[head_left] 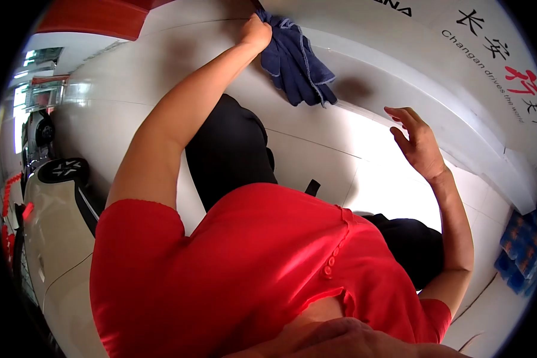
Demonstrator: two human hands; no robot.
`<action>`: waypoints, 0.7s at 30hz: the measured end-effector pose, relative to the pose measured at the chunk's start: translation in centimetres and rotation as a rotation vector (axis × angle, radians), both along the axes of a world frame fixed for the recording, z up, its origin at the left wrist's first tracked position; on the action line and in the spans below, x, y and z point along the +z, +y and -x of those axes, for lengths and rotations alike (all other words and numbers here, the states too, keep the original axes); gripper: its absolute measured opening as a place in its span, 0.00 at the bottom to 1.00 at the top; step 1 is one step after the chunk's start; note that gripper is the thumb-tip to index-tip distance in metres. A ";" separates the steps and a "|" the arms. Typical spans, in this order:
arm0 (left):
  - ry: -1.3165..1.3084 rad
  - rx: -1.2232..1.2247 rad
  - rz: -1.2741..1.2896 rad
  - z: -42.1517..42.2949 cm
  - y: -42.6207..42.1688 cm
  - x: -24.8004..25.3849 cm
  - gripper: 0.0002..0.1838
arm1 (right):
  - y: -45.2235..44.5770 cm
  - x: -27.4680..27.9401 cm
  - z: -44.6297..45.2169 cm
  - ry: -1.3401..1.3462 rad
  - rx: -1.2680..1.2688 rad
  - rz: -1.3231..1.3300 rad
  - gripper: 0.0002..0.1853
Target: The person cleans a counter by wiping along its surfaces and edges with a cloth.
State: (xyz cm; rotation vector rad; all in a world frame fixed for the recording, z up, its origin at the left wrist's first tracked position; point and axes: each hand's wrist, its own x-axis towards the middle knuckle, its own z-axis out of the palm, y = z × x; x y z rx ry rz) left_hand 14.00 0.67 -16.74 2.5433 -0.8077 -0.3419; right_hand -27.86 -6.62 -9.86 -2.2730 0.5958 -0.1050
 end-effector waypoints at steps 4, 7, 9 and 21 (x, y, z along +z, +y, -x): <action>0.619 0.240 0.038 -1.3 0.8 0.3 0.14 | 0.2 0.7 0.0 0.013 0.088 0.127 0.19; 0.556 0.196 0.547 -1.9 1.6 1.5 0.11 | 0.1 0.9 0.6 -0.019 0.117 0.179 0.19; 0.379 0.042 1.021 -1.0 1.0 3.8 0.09 | -0.2 0.6 1.2 -0.037 0.075 0.157 0.20; -0.318 -0.355 1.564 0.9 -3.0 22.5 0.16 | -0.2 0.5 1.7 -0.039 0.036 0.131 0.19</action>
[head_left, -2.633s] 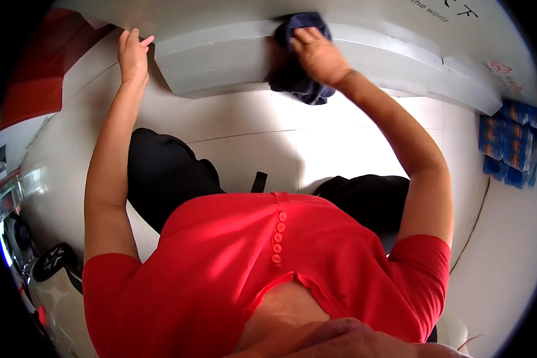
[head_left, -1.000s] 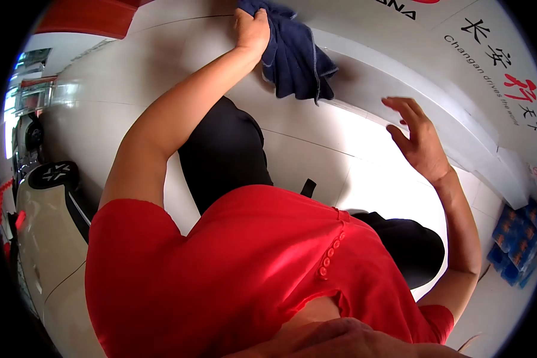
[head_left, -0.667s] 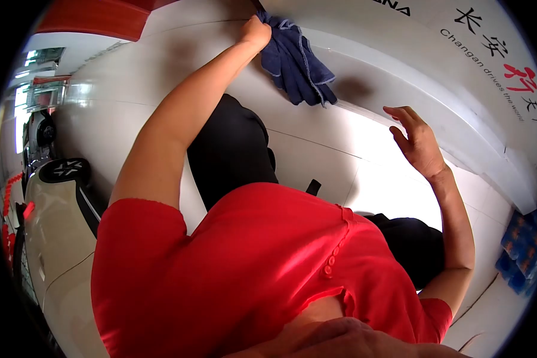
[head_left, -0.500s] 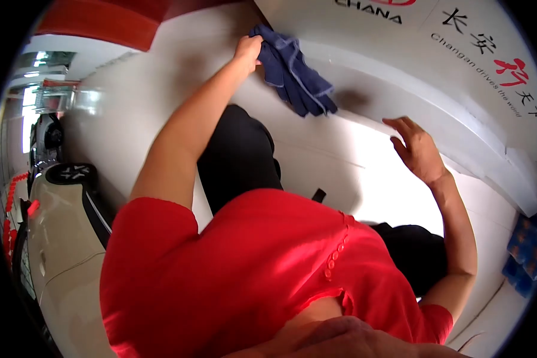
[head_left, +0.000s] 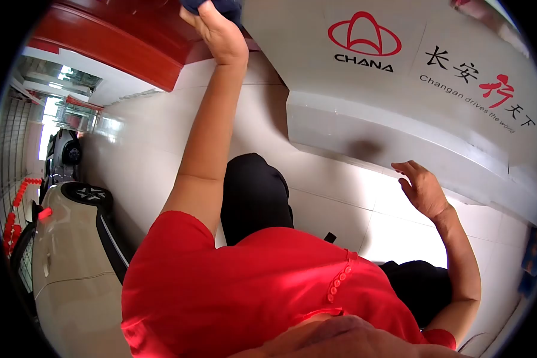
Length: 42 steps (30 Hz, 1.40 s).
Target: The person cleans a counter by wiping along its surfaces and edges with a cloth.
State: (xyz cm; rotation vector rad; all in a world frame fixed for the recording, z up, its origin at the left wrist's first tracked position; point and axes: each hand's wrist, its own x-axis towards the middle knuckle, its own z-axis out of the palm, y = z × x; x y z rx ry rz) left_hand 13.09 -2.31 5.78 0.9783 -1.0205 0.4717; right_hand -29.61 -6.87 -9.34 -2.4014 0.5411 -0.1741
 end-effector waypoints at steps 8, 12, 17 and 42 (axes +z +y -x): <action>0.577 -0.240 -0.346 -0.7 1.1 -9.2 0.28 | -0.4 -1.0 -0.3 0.045 -0.007 -0.013 0.19; 0.591 -0.183 -0.644 -1.2 3.1 -14.5 0.29 | -0.4 -1.0 -0.4 0.040 0.008 -0.015 0.18; 0.712 -0.248 -0.771 -3.1 3.4 -17.3 0.27 | -0.2 -0.8 -0.7 0.033 0.039 0.030 0.18; -0.537 0.375 -0.668 6.0 2.0 -7.0 0.16 | -0.3 -1.4 0.0 0.050 0.028 0.037 0.17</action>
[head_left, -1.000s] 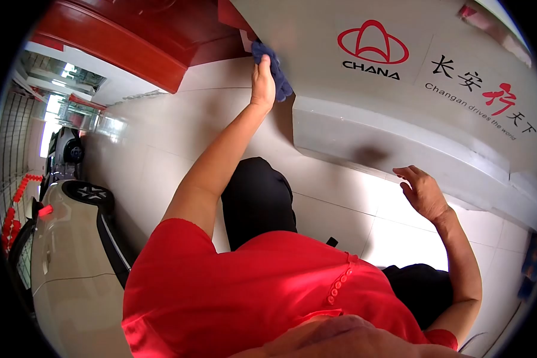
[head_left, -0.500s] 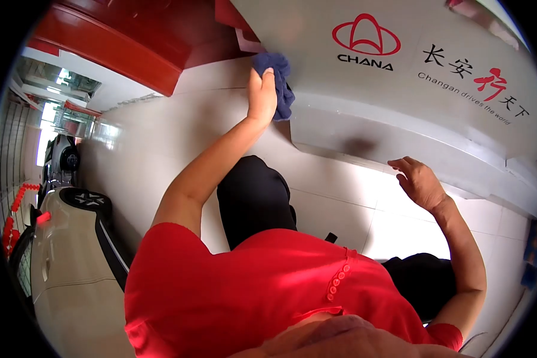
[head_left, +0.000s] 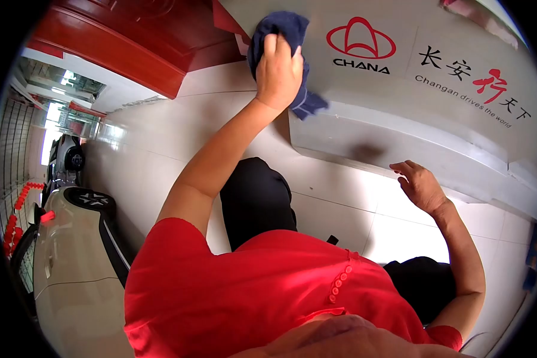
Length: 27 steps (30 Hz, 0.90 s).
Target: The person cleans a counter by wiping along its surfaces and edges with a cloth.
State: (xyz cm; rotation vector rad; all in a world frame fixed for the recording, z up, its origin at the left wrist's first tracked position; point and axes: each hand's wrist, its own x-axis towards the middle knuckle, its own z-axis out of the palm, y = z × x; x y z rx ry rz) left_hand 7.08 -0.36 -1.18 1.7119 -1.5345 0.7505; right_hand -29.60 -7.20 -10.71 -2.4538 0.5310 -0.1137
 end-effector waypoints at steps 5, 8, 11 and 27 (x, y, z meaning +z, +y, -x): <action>-0.010 0.025 0.233 -2.2 -0.5 3.7 0.12 | -0.1 -0.3 0.6 -0.023 -0.020 -0.037 0.17; 0.008 0.039 0.300 -2.4 -1.6 4.3 0.12 | -0.4 -0.8 0.6 -0.027 -0.032 -0.043 0.17; -0.005 -0.004 0.212 -1.7 -1.3 2.0 0.15 | -0.4 -0.6 0.3 -0.012 -0.027 -0.050 0.17; 0.005 0.068 0.163 -2.8 0.2 4.3 0.09 | -0.2 -0.4 0.1 -0.020 -0.031 -0.075 0.17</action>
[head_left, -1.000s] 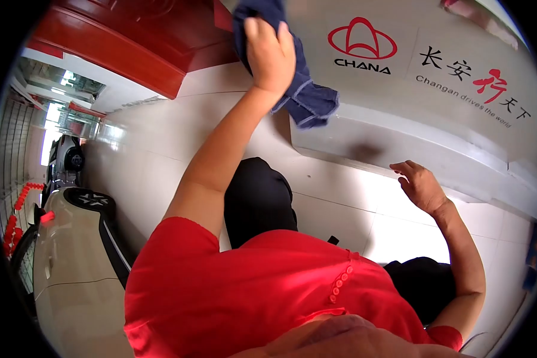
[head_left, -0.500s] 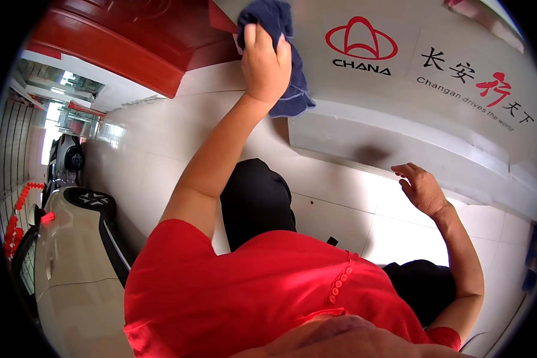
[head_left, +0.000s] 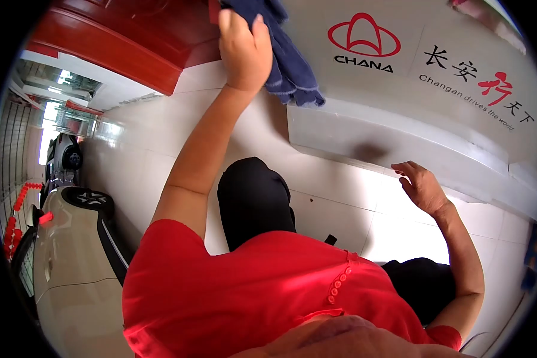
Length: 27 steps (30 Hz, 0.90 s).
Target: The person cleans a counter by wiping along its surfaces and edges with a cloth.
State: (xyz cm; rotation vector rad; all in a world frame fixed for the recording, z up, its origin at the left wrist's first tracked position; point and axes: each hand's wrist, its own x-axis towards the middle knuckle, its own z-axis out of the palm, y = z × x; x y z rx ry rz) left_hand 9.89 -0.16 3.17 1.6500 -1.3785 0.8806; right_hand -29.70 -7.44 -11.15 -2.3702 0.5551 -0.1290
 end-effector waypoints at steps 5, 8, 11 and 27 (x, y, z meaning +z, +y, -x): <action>0.007 -0.085 0.088 0.0 -1.2 -1.0 0.10 | -0.1 -0.3 0.1 0.022 0.011 0.012 0.17; -0.013 -0.128 0.054 0.1 -0.2 -0.3 0.07 | 0.1 0.1 0.0 0.022 0.010 0.008 0.18; 0.112 -0.091 0.087 -0.1 0.3 1.4 0.05 | 0.1 -0.2 0.2 0.015 0.010 0.003 0.18; -0.166 -0.113 0.060 2.5 -2.1 -2.1 0.14 | -0.1 -0.3 0.3 -0.036 0.008 0.035 0.17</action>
